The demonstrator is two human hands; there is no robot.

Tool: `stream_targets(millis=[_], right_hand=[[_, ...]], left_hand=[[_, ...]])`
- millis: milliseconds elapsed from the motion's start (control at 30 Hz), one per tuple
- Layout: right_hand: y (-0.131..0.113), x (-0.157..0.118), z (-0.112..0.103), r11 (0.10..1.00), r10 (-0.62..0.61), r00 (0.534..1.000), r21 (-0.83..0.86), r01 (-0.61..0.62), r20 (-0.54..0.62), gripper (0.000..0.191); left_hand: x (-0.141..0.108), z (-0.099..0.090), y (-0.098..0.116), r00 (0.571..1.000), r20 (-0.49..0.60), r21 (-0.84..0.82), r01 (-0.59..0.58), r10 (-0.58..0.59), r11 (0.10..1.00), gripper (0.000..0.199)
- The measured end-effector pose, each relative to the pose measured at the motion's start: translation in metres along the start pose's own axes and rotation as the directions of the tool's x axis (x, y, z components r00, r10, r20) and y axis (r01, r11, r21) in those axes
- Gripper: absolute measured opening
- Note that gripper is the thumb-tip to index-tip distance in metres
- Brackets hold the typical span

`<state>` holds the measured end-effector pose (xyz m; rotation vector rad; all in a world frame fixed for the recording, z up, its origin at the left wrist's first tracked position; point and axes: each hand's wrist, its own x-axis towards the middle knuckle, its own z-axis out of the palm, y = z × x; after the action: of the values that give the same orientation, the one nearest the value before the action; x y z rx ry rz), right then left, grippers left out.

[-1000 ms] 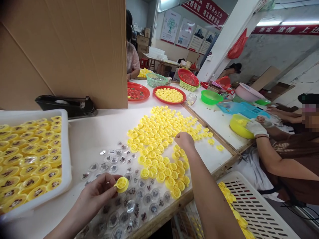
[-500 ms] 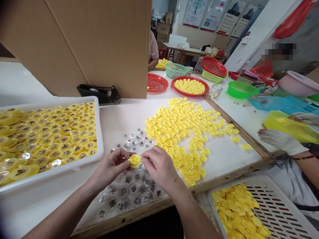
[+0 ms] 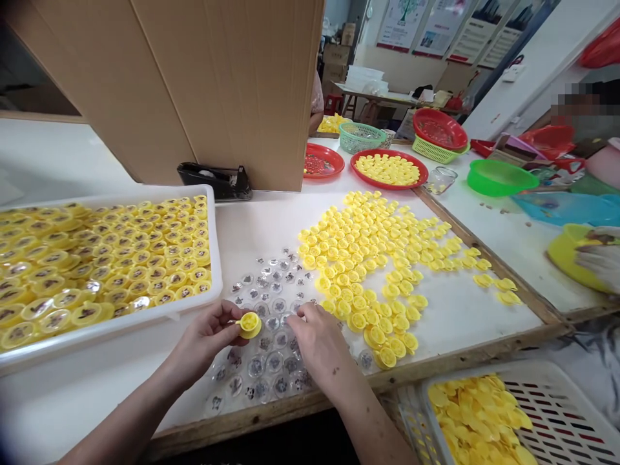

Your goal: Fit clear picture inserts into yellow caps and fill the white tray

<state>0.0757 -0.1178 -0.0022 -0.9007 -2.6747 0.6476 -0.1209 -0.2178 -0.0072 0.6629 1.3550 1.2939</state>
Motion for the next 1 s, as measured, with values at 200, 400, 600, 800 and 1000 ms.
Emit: stream_targets(millis=[200, 400, 600, 800, 1000], right_hand=[[0.008, 0.007, 0.001, 0.981, 0.032, 0.999, 0.191, -0.033, 0.009, 0.016], [0.000, 0.002, 0.002, 0.754, 0.190, 0.981, 0.633, -0.176, 0.046, 0.012], [-0.023, 0.002, 0.011, 0.297, 0.241, 0.961, 0.932, -0.209, 0.139, 0.010], [-0.027, 0.007, 0.015, 0.330, 0.246, 0.961, 0.922, -0.204, 0.125, 0.013], [-0.033, 0.013, 0.013, 0.544, 0.215, 0.977, 0.830, -0.123, 0.004, 0.012]], left_hand=[[-0.001, 0.002, 0.000, 1.000, 0.008, 0.017, 0.027, -0.027, 0.999, 0.024], [0.000, 0.006, -0.004, 0.998, 0.049, -0.038, 0.028, -0.026, 0.999, 0.023], [-0.006, 0.015, 0.001, 0.995, 0.100, -0.170, 0.019, -0.002, 0.985, 0.024], [-0.015, 0.015, 0.008, 0.988, 0.150, -0.193, -0.011, 0.041, 0.981, 0.025], [-0.006, 0.016, 0.002, 0.992, 0.102, -0.203, -0.054, 0.076, 0.978, 0.030]])
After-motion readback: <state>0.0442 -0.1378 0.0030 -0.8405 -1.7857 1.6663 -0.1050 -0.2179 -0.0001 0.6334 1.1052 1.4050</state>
